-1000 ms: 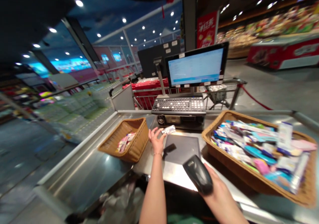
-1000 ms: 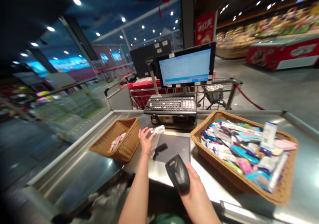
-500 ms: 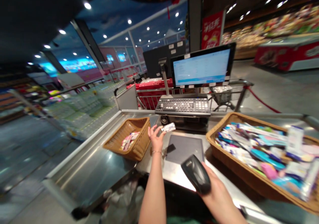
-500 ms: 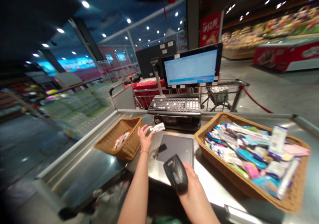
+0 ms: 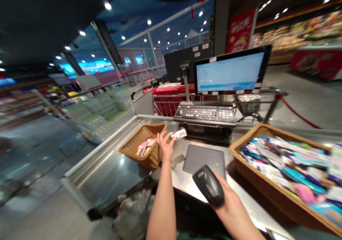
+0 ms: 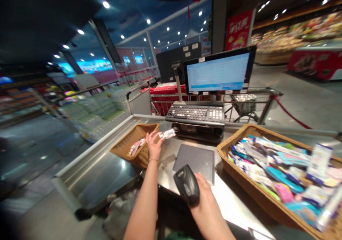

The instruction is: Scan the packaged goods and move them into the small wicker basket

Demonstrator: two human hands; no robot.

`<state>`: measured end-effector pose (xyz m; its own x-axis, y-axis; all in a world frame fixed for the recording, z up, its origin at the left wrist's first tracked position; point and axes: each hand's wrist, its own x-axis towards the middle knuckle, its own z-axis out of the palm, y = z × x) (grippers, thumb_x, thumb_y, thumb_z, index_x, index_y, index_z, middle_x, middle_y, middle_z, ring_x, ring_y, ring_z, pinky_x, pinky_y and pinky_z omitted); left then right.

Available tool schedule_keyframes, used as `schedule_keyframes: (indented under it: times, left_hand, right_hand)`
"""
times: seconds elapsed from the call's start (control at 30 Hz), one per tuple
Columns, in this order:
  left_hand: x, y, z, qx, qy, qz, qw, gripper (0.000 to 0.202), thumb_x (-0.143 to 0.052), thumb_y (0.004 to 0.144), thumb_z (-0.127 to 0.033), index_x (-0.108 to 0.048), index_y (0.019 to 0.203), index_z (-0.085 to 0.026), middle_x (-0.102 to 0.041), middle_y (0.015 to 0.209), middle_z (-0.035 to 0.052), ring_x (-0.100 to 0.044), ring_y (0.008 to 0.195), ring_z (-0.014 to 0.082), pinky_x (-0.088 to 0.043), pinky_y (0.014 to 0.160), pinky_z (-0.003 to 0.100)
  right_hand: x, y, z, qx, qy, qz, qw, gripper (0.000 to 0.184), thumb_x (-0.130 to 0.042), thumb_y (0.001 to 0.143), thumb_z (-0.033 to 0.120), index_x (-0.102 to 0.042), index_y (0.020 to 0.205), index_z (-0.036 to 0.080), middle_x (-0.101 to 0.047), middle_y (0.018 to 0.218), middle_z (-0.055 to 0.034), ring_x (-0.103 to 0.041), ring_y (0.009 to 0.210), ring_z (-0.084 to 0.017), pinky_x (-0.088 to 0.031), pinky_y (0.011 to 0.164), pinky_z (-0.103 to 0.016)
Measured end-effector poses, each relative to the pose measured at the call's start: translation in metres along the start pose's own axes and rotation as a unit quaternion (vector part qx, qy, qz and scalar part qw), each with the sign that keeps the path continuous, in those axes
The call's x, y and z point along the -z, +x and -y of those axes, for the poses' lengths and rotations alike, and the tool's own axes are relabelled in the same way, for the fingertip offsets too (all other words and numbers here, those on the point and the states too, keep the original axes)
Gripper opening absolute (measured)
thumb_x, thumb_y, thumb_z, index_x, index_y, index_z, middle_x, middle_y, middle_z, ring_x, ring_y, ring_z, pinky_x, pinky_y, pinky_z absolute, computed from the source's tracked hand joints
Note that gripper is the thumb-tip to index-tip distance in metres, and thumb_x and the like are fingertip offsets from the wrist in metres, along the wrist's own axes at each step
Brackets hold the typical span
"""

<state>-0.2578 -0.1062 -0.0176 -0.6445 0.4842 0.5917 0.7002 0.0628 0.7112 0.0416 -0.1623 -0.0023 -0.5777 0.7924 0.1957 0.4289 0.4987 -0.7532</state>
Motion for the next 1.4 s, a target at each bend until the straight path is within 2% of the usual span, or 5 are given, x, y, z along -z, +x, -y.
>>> schedule_keyframes:
  times: [0.23, 0.5, 0.6, 0.87, 1.4]
  left_hand:
    - [0.015, 0.007, 0.009, -0.005, 0.012, -0.024, 1.000, 0.026, -0.070, 0.073, -0.021, -0.072, 0.098, -0.029, -0.057, 0.123, 0.0032, -0.028, 0.137, 0.0256, -0.022, 0.117, 0.046]
    - [0.026, 0.010, 0.021, 0.007, 0.017, -0.055, 0.998, 0.025, -0.070, 0.072, -0.020, -0.072, 0.097, -0.026, -0.059, 0.120, 0.0055, -0.029, 0.137, 0.0270, -0.021, 0.117, 0.047]
    - [0.031, 0.011, 0.025, 0.012, 0.023, -0.064, 0.998, 0.024, -0.071, 0.072, -0.021, -0.072, 0.096, -0.026, -0.059, 0.119, 0.0059, -0.029, 0.137, 0.0274, -0.019, 0.117, 0.047]
    - [0.042, 0.013, 0.034, 0.021, 0.042, -0.092, 0.995, 0.024, -0.070, 0.072, -0.024, -0.072, 0.096, -0.027, -0.059, 0.115, 0.0052, -0.035, 0.133, 0.0250, -0.016, 0.118, 0.048]
    - [0.054, 0.010, 0.051, 0.050, 0.109, -0.140, 0.983, 0.023, -0.073, 0.072, -0.026, -0.072, 0.094, -0.023, -0.059, 0.114, 0.0076, -0.036, 0.129, 0.0265, -0.022, 0.114, 0.049]
  right_hand:
    - [-0.001, 0.005, 0.019, -0.011, 0.002, 0.000, 1.000, 0.055, -0.049, 0.076, 0.035, -0.062, 0.118, 0.002, -0.059, 0.128, -0.0238, -0.053, 0.124, -0.035, -0.039, 0.105, -0.053]
    - [-0.010, 0.003, 0.007, 0.023, -0.013, 0.024, 0.999, 0.050, -0.050, 0.082, 0.035, -0.059, 0.124, 0.010, -0.056, 0.135, -0.0176, -0.049, 0.129, -0.029, -0.036, 0.109, -0.047]
    - [-0.014, 0.003, 0.005, 0.019, -0.017, 0.028, 0.999, 0.053, -0.049, 0.083, 0.037, -0.057, 0.126, 0.007, -0.055, 0.135, -0.0192, -0.047, 0.130, -0.028, -0.035, 0.110, -0.046]
    - [-0.018, 0.005, 0.014, 0.025, -0.023, 0.023, 0.999, 0.056, -0.046, 0.081, 0.038, -0.059, 0.122, 0.001, -0.059, 0.129, -0.0218, -0.051, 0.126, -0.030, -0.039, 0.106, -0.046]
    - [-0.016, 0.009, 0.028, 0.059, -0.016, 0.030, 0.998, 0.049, -0.047, 0.080, 0.033, -0.065, 0.116, 0.005, -0.063, 0.123, -0.0213, -0.058, 0.119, -0.033, -0.042, 0.103, -0.051]
